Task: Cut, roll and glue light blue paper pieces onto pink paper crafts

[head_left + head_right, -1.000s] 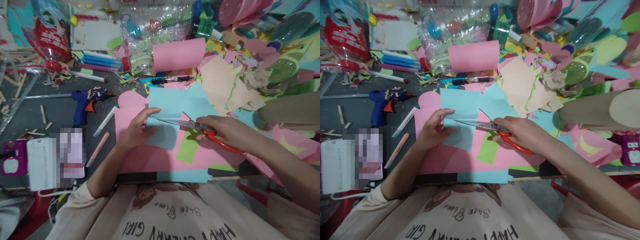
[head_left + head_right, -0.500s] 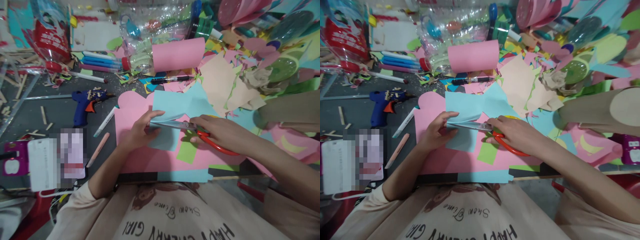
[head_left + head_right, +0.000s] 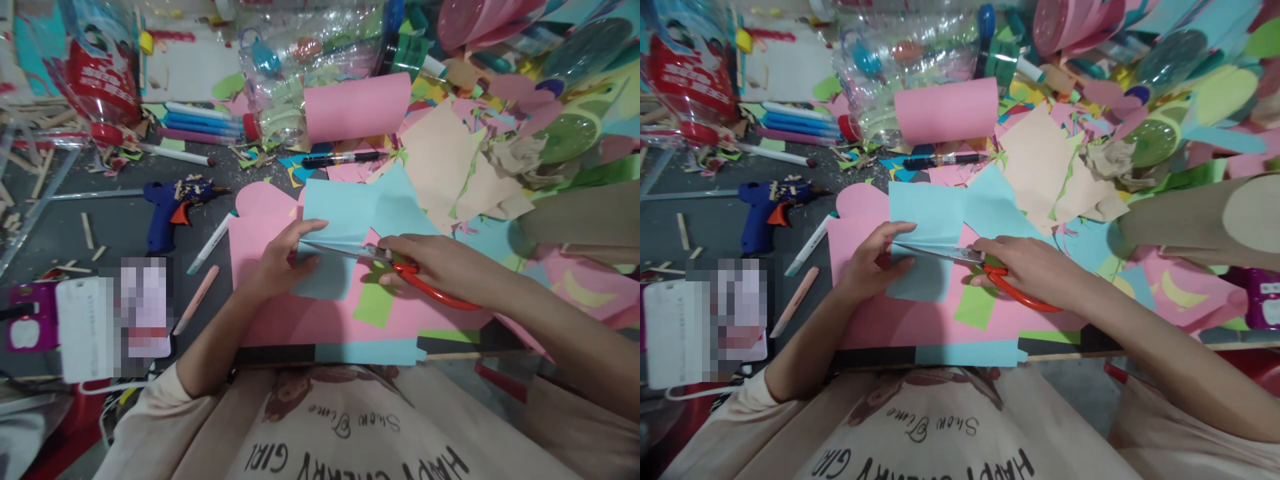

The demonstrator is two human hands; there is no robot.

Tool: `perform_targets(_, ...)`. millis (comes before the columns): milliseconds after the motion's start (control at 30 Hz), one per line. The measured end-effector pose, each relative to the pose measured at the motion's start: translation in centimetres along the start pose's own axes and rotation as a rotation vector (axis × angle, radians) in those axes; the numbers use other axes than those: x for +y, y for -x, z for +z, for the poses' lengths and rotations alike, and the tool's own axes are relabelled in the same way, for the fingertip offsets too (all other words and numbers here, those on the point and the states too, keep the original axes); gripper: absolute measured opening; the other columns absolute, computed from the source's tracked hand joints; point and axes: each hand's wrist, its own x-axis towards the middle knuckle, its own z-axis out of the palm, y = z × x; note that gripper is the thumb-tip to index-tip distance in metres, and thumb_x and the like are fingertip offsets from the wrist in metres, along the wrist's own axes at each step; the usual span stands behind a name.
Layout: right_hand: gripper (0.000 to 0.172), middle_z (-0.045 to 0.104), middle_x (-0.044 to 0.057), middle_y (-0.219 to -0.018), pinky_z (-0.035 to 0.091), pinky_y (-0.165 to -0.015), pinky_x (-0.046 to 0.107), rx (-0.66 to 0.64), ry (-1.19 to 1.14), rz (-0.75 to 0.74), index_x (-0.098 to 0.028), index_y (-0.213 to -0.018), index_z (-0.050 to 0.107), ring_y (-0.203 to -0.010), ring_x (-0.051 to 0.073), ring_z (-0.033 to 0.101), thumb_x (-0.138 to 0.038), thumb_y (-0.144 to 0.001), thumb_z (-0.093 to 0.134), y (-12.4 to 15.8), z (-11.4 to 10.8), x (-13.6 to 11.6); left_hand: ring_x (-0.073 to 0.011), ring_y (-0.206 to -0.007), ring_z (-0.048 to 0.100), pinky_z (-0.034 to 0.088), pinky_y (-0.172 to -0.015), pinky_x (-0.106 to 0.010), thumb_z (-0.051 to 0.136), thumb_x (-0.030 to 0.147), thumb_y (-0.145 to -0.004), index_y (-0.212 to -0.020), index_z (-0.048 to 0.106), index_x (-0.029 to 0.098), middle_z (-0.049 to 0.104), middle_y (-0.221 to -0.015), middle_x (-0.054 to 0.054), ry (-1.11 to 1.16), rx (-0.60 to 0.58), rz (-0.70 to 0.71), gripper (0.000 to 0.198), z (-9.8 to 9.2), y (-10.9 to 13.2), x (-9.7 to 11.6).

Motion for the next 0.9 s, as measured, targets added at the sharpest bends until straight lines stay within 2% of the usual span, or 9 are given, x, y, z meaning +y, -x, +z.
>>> perform_targets(200,0.057,0.067,0.01,-0.087,0.04,-0.054,0.029,-0.033,-0.039,0.024,-0.022,-0.11,0.058,-0.065,0.022,0.06,-0.071,-0.09,0.036,0.1,-0.26,-0.12,-0.0252,-0.122,0.06,0.052,-0.101,-0.037,0.058,0.04,-0.09,-0.129,0.055,0.018,0.063,-0.132,-0.011,-0.002,-0.001,-0.06,0.045,-0.08,0.03,0.24)
perform_targets(367,0.057,0.066,0.013,-0.097,0.041,-0.054,0.029,-0.011,-0.047,0.041,-0.023,-0.115,0.056,-0.07,0.024,0.062,-0.071,-0.09,0.037,0.42,0.08,0.04,-0.0253,-0.121,0.061,0.057,-0.089,-0.033,0.057,0.045,-0.091,-0.13,0.054,0.018,0.062,-0.132,-0.012,0.015,0.001,-0.055,0.048,0.0,0.06,0.18)
perform_targets(567,0.057,0.065,0.012,-0.093,0.039,-0.052,0.029,-0.006,-0.022,0.03,-0.023,-0.117,0.055,-0.063,0.021,0.059,-0.069,-0.091,0.035,0.44,0.41,-0.08,-0.0257,-0.123,0.059,0.056,-0.094,-0.033,0.053,0.05,-0.094,-0.13,0.053,0.017,0.062,-0.133,-0.009,0.007,-0.002,-0.047,0.049,0.19,0.12,0.11)
perform_targets(767,0.051,0.067,0.011,-0.093,0.039,-0.053,0.029,-0.009,-0.006,0.022,-0.024,-0.121,0.054,-0.068,0.024,0.063,-0.064,-0.093,0.037,0.3,0.36,0.11,-0.026,-0.12,0.061,0.057,-0.091,-0.033,0.055,0.05,-0.091,-0.13,0.054,0.016,0.062,-0.132,-0.012,0.015,0.001,-0.046,0.052,0.24,0.12,-0.09)
perform_targets(900,0.05,0.068,0.01,-0.085,0.04,-0.054,0.029,-0.001,0.021,-0.004,-0.022,-0.119,0.057,-0.066,0.024,0.063,-0.061,-0.094,0.037,0.16,0.34,0.26,-0.0246,-0.119,0.062,0.055,-0.093,-0.034,0.053,0.052,-0.092,-0.13,0.054,0.017,0.062,-0.131,-0.013,-0.017,-0.015,-0.058,0.052,0.31,0.08,0.02)
